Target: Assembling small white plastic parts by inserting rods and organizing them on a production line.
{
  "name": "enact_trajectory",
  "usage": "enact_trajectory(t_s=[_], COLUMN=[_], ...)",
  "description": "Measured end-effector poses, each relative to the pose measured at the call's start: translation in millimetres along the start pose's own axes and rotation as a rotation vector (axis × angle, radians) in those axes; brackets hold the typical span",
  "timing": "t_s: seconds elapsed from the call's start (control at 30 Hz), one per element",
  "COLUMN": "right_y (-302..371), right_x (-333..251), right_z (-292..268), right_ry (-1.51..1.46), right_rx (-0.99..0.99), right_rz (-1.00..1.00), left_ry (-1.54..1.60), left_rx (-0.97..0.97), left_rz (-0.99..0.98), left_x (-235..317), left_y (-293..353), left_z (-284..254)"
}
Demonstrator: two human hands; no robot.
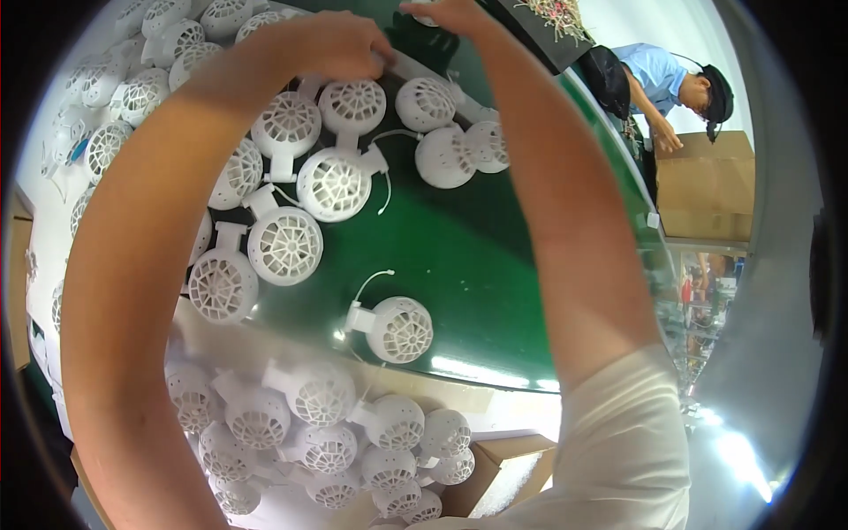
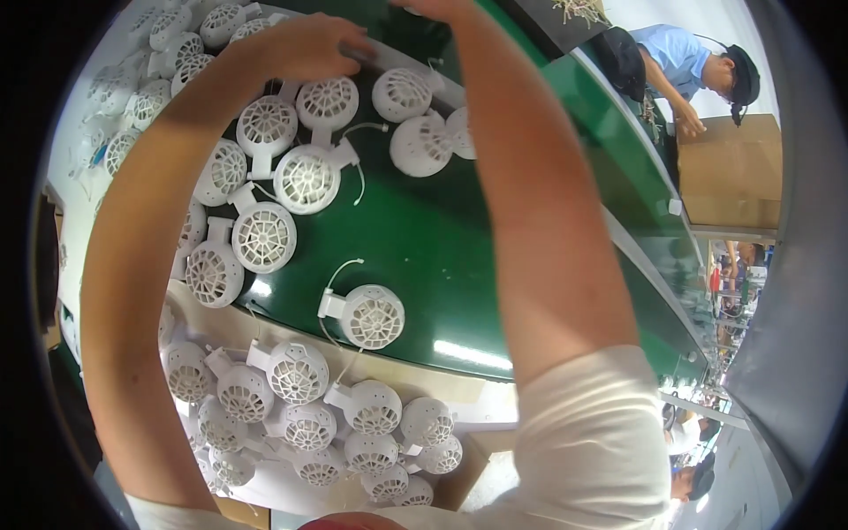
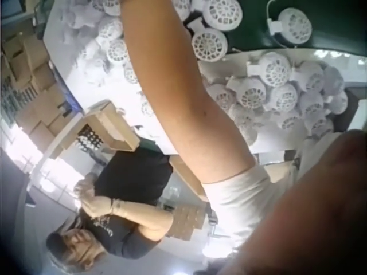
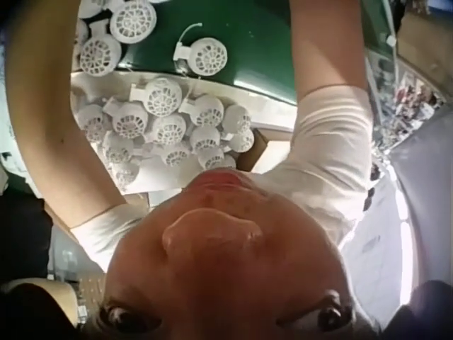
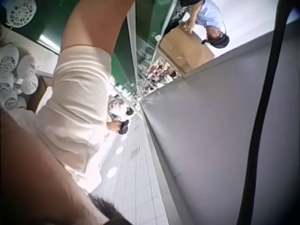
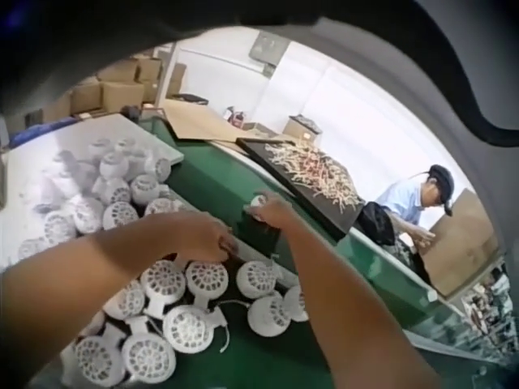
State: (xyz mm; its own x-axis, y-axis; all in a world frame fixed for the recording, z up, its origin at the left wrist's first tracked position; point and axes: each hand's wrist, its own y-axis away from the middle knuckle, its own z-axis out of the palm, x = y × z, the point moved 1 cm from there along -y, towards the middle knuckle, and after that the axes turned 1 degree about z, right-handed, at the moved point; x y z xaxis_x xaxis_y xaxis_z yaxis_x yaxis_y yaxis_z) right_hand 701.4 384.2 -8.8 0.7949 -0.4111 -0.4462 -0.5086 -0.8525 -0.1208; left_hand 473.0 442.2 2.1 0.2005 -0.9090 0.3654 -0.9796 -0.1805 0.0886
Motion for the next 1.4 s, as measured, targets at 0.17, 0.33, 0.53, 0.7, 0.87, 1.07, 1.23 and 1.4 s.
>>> enact_trajectory(t_s=[0.17,0.33,0.53,0.7,0.87,1.07,1.23,1.4], right_y=[43.6,136.2,183.1,201.0,198.2,95.2,5.1,-18.9], right_x=[69.3,8.6,20.2,20.3,-4.9,-27.7,-119.2,-167.9], right_z=[-17.8,-74.0,-70.5,-80.3,-83.4,-62.8,7.4,33.9], right_ry=[-0.083,-0.287,-0.496,-0.535,-0.211,-0.595,-0.434,-0.733], right_rx=[0.008,-0.289,-0.235,-0.290,-0.345,-0.372,-0.225,-0.456], right_rz=[-0.141,-0.076,-0.087,-0.021,0.034,-0.090,-0.096,-0.078], left_ry=[0.008,-0.211,-0.263,-0.326,-0.897,0.390,0.193,0.341], left_rx=[-0.089,0.024,0.669,0.812,-0.029,0.067,0.214,0.116], left_rz=[-0.125,0.057,0.121,0.408,-0.064,-0.307,0.337,-0.094], left_x=[69.7,79.1,82.6,77.8,36.7,172.8,205.9,205.7], left_y=[12.0,45.3,43.4,90.3,39.2,146.1,337.3,456.7], left_z=[-9.1,-24.5,7.6,-20.0,-39.9,-71.8,-8.8,-1.2])
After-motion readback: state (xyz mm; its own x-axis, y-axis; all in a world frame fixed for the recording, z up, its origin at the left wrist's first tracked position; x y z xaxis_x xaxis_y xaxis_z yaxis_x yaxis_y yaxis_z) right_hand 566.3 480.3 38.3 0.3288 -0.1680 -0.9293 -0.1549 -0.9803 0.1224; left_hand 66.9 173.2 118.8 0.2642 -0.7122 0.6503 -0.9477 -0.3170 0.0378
